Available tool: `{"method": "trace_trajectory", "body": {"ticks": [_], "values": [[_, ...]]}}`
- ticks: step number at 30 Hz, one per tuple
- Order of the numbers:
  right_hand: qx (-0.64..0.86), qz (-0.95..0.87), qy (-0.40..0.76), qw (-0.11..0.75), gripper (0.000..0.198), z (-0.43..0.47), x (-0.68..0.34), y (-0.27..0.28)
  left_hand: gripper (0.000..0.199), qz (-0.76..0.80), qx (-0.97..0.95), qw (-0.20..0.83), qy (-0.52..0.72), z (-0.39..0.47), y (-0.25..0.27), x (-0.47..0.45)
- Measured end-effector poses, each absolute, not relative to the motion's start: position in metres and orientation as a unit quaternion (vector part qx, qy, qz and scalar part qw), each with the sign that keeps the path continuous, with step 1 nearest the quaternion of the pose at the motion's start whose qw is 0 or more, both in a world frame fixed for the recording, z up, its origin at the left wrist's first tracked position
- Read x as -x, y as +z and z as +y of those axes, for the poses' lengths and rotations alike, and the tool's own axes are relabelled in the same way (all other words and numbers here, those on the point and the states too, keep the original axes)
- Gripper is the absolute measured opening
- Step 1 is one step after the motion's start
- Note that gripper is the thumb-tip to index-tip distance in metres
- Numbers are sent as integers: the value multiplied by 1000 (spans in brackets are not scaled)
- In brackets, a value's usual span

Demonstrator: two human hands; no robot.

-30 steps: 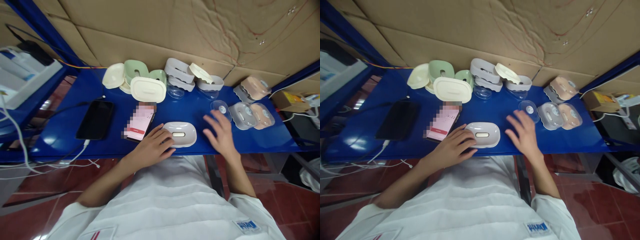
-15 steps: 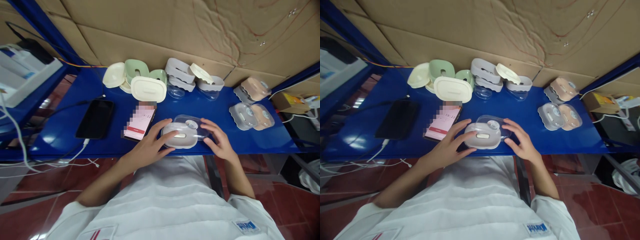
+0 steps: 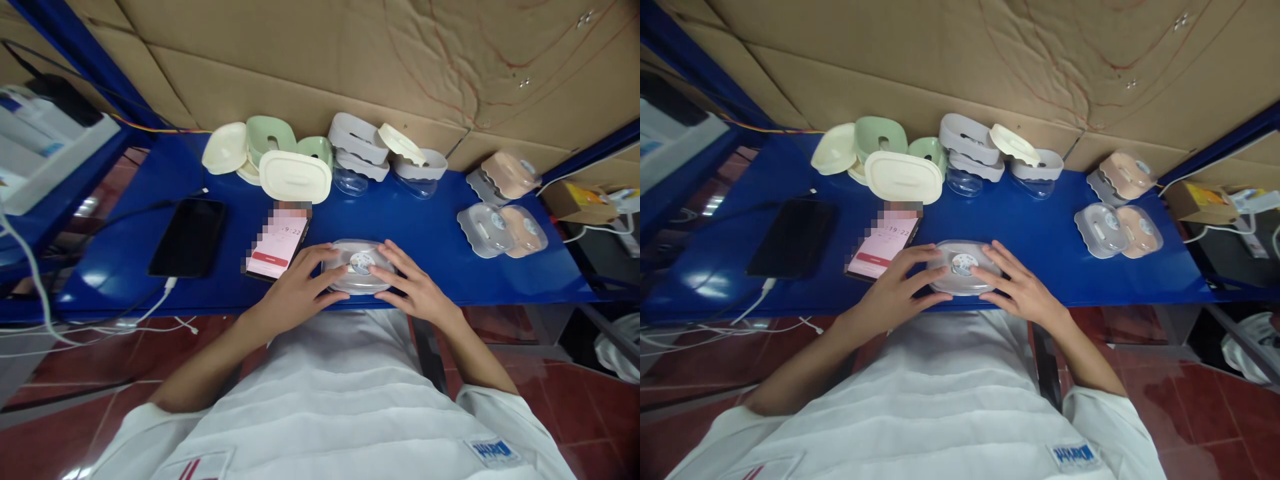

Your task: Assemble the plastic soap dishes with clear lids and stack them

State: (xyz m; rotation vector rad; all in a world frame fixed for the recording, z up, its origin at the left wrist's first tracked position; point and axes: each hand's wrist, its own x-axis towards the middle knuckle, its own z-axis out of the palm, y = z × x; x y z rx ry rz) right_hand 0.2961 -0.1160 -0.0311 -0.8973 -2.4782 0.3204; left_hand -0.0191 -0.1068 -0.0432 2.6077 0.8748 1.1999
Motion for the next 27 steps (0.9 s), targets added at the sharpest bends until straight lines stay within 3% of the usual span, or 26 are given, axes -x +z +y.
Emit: {"method": "trace_trajectory", "body": {"ticks": [7,11,14,18,23,27], "values": [[335,-909,105,227,72,-115,-291,-32,38,296,-869,45,394,-107,-45,18],[345,-905,91,232,67,-111,-301,-22,45,312,-874,39,371,-111,-38,18],[445,-856,8,264,62,-99,-333,3,50,322,-870,46,369,-114,-33,18],[613,-715,-153,299,64,-55,-393,40,41,313,-878,43,358,-114,-33,17],[750,-625,-128,174,68,17,-422,44,31,294,-896,20,332,-111,-36,16],[772,-612,-109,136,65,44,-411,23,23,276,-911,18,306,-111,-36,15]]}}
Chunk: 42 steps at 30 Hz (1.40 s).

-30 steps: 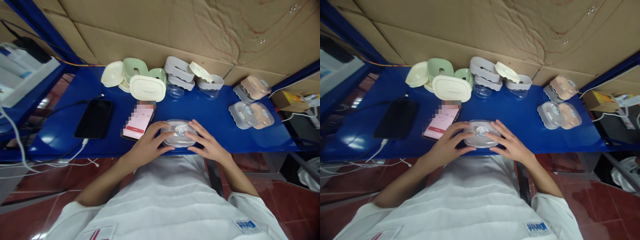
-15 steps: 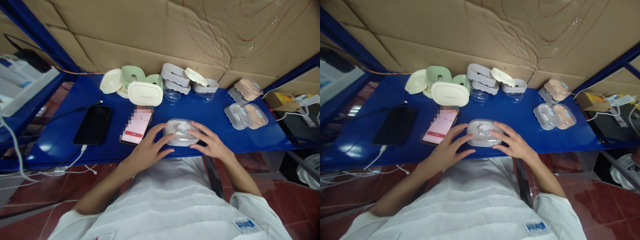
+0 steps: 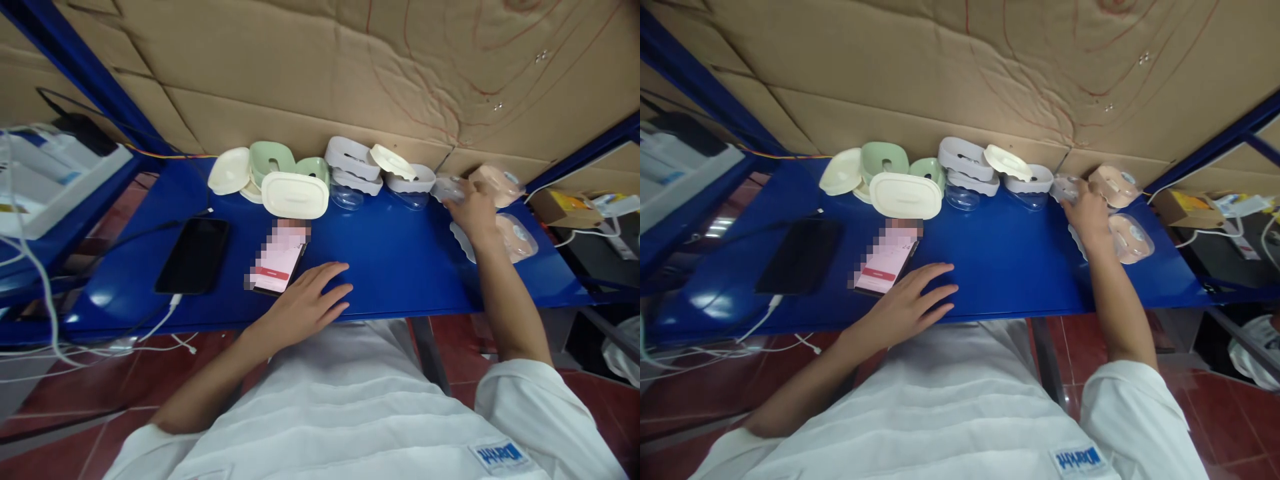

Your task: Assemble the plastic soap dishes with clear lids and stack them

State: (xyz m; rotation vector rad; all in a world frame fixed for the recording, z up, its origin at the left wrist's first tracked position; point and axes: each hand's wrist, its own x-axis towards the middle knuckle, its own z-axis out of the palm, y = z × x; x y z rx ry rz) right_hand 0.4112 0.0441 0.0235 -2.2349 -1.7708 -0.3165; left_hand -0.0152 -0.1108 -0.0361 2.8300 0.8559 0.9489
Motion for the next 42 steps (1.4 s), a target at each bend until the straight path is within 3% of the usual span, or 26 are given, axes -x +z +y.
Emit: {"method": "trace_trajectory", "body": {"ticks": [6,16,21,23,27,33,36,42], "values": [[757,-628,-144,108,59,44,-399,8,19,267,-928,18,261,-110,-33,13],[455,-842,-113,267,51,63,-295,36,20,264,-930,8,254,-111,-34,13],[350,-912,-19,212,70,69,-199,19,19,264,-930,12,254,-111,-34,15],[358,-911,11,206,72,80,-172,9,18,263,-929,13,259,-111,-34,15],[389,-885,65,247,45,94,-158,2,16,257,-926,9,278,-111,-33,14],[420,-837,77,343,37,52,-231,14,16,268,-882,-6,387,-117,-24,21],[484,-810,89,319,36,30,-270,5,25,343,-853,-44,392,-105,-6,40],[555,-806,42,204,37,27,-300,-25,40,533,-806,-72,249,0,29,76]]}}
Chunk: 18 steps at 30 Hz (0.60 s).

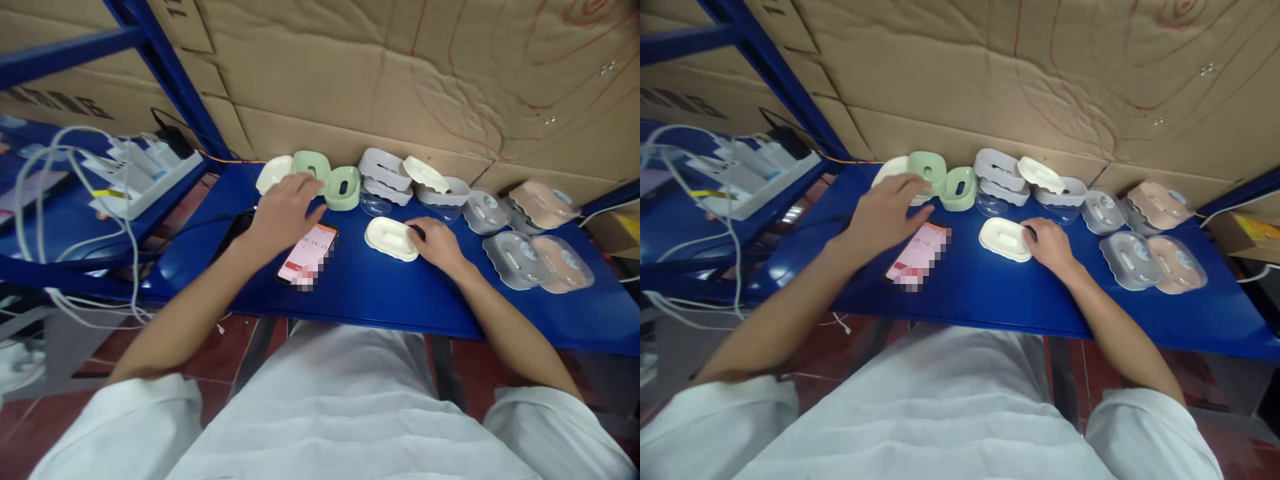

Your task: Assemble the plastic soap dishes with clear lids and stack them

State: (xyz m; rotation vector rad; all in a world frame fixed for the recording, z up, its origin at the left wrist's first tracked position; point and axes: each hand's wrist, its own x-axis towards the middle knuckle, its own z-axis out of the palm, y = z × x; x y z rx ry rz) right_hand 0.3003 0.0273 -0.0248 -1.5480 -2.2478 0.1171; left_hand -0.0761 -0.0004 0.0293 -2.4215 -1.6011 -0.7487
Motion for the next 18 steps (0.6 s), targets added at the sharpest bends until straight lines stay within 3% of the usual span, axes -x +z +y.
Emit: {"method": "trace_trajectory", "body": {"ticks": [3,7,14,18], "values": [[532,-816,-22,225,39,25,-300,-25,46,-575,791,64,-198,59,29,86],[415,-873,-41,255,36,11,-288,-21,34,-580,796,16,-172,89,28,96],[336,-921,-36,195,34,-12,-257,-28,34,-464,806,-51,-363,11,45,93],[231,-952,-8,200,30,-35,-255,-19,32,-364,858,-75,-354,-47,36,73]]}}
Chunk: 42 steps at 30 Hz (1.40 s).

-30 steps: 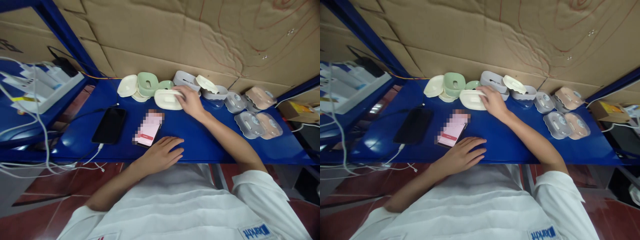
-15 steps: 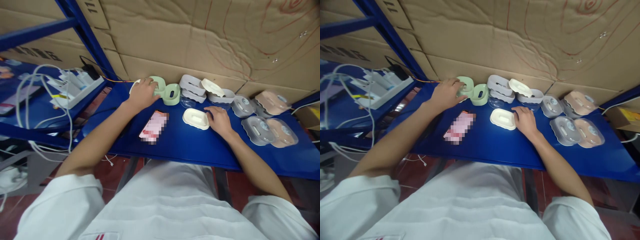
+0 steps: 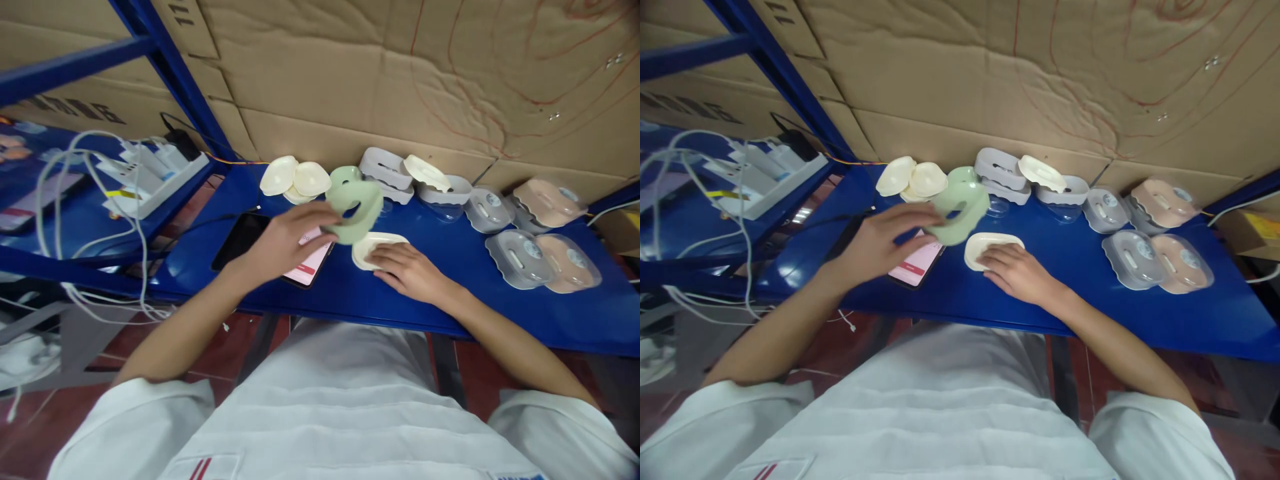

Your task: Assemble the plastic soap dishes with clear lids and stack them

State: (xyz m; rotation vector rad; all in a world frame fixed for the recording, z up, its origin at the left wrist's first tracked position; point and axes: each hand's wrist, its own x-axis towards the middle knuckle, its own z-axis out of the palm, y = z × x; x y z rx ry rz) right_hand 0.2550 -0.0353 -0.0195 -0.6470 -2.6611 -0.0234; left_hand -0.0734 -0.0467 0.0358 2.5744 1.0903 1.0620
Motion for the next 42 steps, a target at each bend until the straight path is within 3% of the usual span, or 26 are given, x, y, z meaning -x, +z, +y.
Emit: {"method": "trace_trajectory", "body": {"ticks": [5,8,10,18,21,25,30,42], "values": [[227,-926,-60,297,17,-44,-272,4,27,268,-910,74,308,-52,14,49],[272,-927,-44,256,49,-32,-286,9,25,194,-932,116,282,-33,10,41],[254,-944,-14,212,58,-23,-292,4,25,155,-942,136,264,-22,9,37],[227,-954,-72,182,35,-28,-284,-23,37,170,-965,54,193,-11,-4,23],[241,-948,-76,191,32,-28,-282,-25,27,192,-963,18,186,-11,-5,21],[265,-939,-82,204,32,-23,-282,-27,22,207,-960,19,187,-9,-6,25],[261,-950,-63,161,42,-24,-280,-26,21,202,-963,22,176,-9,-9,30],[203,-968,-31,141,38,-26,-274,-11,12,191,-966,-99,141,-21,-10,27]]}}
